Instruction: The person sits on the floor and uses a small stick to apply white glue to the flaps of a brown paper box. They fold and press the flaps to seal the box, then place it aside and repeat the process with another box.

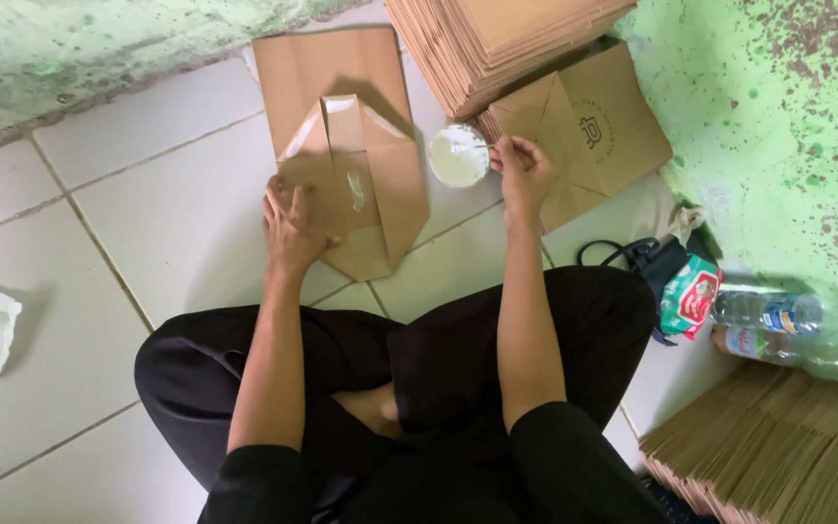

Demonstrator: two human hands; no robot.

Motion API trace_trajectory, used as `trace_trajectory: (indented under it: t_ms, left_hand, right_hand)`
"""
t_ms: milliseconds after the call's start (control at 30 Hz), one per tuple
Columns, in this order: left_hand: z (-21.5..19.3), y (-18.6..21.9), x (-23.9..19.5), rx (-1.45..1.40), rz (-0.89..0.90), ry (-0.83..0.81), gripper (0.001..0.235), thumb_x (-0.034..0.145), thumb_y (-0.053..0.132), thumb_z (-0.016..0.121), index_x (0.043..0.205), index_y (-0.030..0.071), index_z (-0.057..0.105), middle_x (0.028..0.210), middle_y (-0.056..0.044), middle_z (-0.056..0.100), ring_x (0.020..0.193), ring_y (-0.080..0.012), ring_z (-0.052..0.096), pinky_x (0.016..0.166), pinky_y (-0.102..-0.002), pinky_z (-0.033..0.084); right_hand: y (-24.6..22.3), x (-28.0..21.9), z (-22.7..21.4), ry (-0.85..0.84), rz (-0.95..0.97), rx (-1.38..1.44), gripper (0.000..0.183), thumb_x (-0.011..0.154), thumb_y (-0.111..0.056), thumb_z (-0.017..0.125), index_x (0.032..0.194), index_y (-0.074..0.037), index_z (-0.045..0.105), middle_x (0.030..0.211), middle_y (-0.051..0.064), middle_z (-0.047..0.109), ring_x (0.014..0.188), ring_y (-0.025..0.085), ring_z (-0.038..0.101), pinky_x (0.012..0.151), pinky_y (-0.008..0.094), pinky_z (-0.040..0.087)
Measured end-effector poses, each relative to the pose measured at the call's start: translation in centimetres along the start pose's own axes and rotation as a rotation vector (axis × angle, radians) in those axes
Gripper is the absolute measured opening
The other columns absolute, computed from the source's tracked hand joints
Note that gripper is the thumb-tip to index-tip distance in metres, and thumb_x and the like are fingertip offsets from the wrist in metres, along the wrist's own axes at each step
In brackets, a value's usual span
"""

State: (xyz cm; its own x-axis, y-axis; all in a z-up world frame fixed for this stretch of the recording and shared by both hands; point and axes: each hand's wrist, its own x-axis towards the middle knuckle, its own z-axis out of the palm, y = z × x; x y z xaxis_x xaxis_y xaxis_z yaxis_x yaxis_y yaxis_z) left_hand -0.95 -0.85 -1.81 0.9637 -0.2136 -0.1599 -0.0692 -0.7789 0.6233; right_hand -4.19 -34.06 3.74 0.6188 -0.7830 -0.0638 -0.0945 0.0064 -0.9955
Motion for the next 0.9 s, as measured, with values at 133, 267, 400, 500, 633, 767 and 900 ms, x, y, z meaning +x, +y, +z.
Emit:
trace_trajectory:
  t_ms: [133, 267, 400, 500, 633, 767, 900]
  left_hand:
    - [0.9, -0.1, -0.1, 0.022, 0.043, 0.023, 0.097, 0.048, 0.018, 0.102, 0.133, 0.011, 0.056, 0.15, -0.022, 0.024, 0.138, -0.0487, 0.032, 0.105, -0.061, 0.044]
    - [4.5, -0.8, 0.5, 0.148, 0.188, 0.072, 0.083, 0.07, 0.035, 0.091, 0.142, 0.012, 0.057, 0.149, -0.033, 0.036, 0.14, -0.0538, 0.035, 0.11, -0.066, 0.034]
    - [4.3, 2.3, -2.0, 0.27, 0.472, -0.104, 0.059, 0.082, 0.054, 0.074, 0.134, 0.03, 0.061, 0.145, -0.006, 0.051, 0.137, -0.0317, 0.042, 0.108, -0.052, 0.036]
    - [6.6, 2.3, -2.2, 0.357, 0.555, -0.167, 0.058, 0.07, 0.058, 0.078, 0.123, 0.034, 0.068, 0.132, 0.005, 0.057, 0.127, -0.0225, 0.044, 0.103, -0.043, 0.035]
    - [7.1, 2.2, -2.1, 0.403, 0.551, -0.204, 0.061, 0.072, 0.057, 0.081, 0.125, 0.032, 0.068, 0.133, 0.004, 0.057, 0.126, -0.023, 0.044, 0.1, -0.042, 0.035]
    - [6.0, 2.6, -2.5, 0.403, 0.534, -0.231, 0.073, 0.066, 0.058, 0.085, 0.129, 0.028, 0.065, 0.136, 0.004, 0.056, 0.126, -0.0233, 0.043, 0.099, -0.042, 0.035]
    - [4.9, 3.2, -2.9, 0.424, 0.515, -0.263, 0.085, 0.062, 0.058, 0.088, 0.135, 0.025, 0.061, 0.14, 0.004, 0.054, 0.124, -0.0232, 0.042, 0.099, -0.04, 0.034]
  right_hand:
    - [-1.9, -0.8, -0.4, 0.018, 0.056, 0.075, 0.021, 0.088, -0.015, 0.077, 0.101, 0.001, 0.07, 0.09, 0.017, 0.075, 0.082, 0.022, 0.078, 0.078, 0.033, 0.068]
    - [-1.6, 0.0, -1.2, 0.02, 0.035, 0.138, 0.024, 0.087, -0.015, 0.081, 0.101, 0.0, 0.069, 0.088, 0.018, 0.076, 0.083, 0.025, 0.08, 0.079, 0.036, 0.069]
    - [-0.5, 1.0, -2.1, -0.015, 0.046, 0.152, 0.022, 0.089, -0.014, 0.081, 0.102, 0.0, 0.07, 0.087, 0.018, 0.076, 0.083, 0.028, 0.08, 0.08, 0.039, 0.07]
    - [-1.6, 0.3, -1.8, -0.086, 0.084, 0.171, 0.022, 0.089, -0.013, 0.081, 0.103, -0.001, 0.069, 0.088, 0.019, 0.076, 0.085, 0.03, 0.08, 0.082, 0.042, 0.069]
    - [-2.9, -2.0, -1.4, -0.216, 0.131, 0.071, 0.019, 0.088, -0.011, 0.082, 0.101, -0.001, 0.072, 0.09, 0.019, 0.076, 0.083, 0.03, 0.08, 0.079, 0.042, 0.07]
    - [-3.7, -5.4, -0.7, -0.411, 0.152, -0.077, 0.018, 0.087, -0.007, 0.082, 0.102, 0.0, 0.073, 0.091, 0.021, 0.074, 0.08, 0.031, 0.079, 0.074, 0.042, 0.069]
    - [-2.7, -7.6, -0.8, -0.567, 0.152, -0.223, 0.013, 0.088, -0.006, 0.08, 0.099, -0.001, 0.075, 0.089, 0.02, 0.074, 0.077, 0.028, 0.078, 0.072, 0.038, 0.069]
